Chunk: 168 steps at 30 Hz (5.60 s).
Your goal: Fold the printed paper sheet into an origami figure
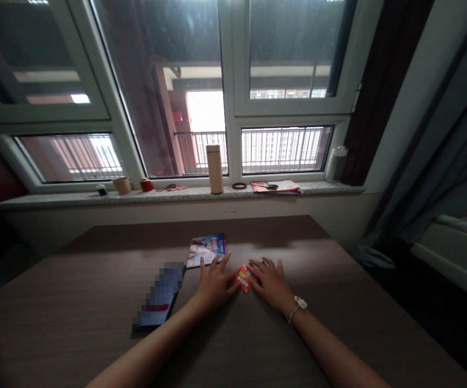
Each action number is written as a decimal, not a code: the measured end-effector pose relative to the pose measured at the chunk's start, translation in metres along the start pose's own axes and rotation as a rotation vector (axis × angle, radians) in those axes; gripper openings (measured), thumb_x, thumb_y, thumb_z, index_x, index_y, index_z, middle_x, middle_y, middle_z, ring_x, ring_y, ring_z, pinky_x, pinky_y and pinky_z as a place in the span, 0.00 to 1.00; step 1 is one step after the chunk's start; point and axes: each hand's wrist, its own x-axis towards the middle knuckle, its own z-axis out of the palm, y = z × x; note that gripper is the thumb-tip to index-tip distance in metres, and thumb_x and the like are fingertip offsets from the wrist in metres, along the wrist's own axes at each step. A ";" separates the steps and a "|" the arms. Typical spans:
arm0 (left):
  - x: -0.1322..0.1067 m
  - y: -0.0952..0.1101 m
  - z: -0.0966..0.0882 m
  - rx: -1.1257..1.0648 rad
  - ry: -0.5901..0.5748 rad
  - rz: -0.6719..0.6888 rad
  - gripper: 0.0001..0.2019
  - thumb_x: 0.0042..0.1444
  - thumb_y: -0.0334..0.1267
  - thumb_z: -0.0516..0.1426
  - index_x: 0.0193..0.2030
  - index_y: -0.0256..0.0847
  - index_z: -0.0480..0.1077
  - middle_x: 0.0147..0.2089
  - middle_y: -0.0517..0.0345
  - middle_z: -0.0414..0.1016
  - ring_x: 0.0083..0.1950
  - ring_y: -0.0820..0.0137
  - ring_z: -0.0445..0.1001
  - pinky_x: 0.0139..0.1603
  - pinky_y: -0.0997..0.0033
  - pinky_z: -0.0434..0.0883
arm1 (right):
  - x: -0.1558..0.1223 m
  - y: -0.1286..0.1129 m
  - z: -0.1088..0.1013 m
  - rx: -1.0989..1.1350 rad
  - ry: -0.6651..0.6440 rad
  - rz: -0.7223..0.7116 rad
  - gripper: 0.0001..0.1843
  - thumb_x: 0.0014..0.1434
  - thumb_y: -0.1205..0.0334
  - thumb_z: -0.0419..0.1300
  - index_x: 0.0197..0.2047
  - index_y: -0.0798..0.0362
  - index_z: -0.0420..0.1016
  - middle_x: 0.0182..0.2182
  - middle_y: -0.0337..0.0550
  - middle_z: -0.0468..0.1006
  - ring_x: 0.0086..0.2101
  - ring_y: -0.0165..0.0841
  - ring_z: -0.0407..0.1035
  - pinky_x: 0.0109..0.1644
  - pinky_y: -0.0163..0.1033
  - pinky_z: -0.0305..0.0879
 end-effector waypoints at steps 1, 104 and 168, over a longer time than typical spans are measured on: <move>0.000 0.000 -0.001 0.003 0.003 0.000 0.21 0.59 0.58 0.52 0.58 0.63 0.67 0.70 0.57 0.54 0.68 0.46 0.51 0.61 0.24 0.33 | -0.001 0.000 0.000 -0.022 0.008 0.006 0.23 0.65 0.46 0.47 0.62 0.34 0.62 0.65 0.34 0.61 0.64 0.47 0.48 0.64 0.72 0.33; 0.005 -0.002 0.011 -0.122 0.021 -0.174 0.13 0.60 0.47 0.56 0.51 0.58 0.74 0.64 0.52 0.62 0.67 0.49 0.54 0.63 0.27 0.38 | 0.000 0.003 -0.004 0.198 0.100 -0.083 0.12 0.61 0.55 0.56 0.45 0.42 0.78 0.48 0.41 0.76 0.57 0.42 0.59 0.66 0.64 0.35; 0.003 0.004 0.001 0.020 -0.014 -0.080 0.24 0.56 0.62 0.52 0.59 0.65 0.67 0.67 0.55 0.60 0.70 0.46 0.47 0.63 0.30 0.26 | -0.001 -0.010 -0.004 -0.131 0.135 0.001 0.18 0.65 0.48 0.49 0.56 0.31 0.70 0.47 0.45 0.69 0.59 0.45 0.54 0.64 0.68 0.37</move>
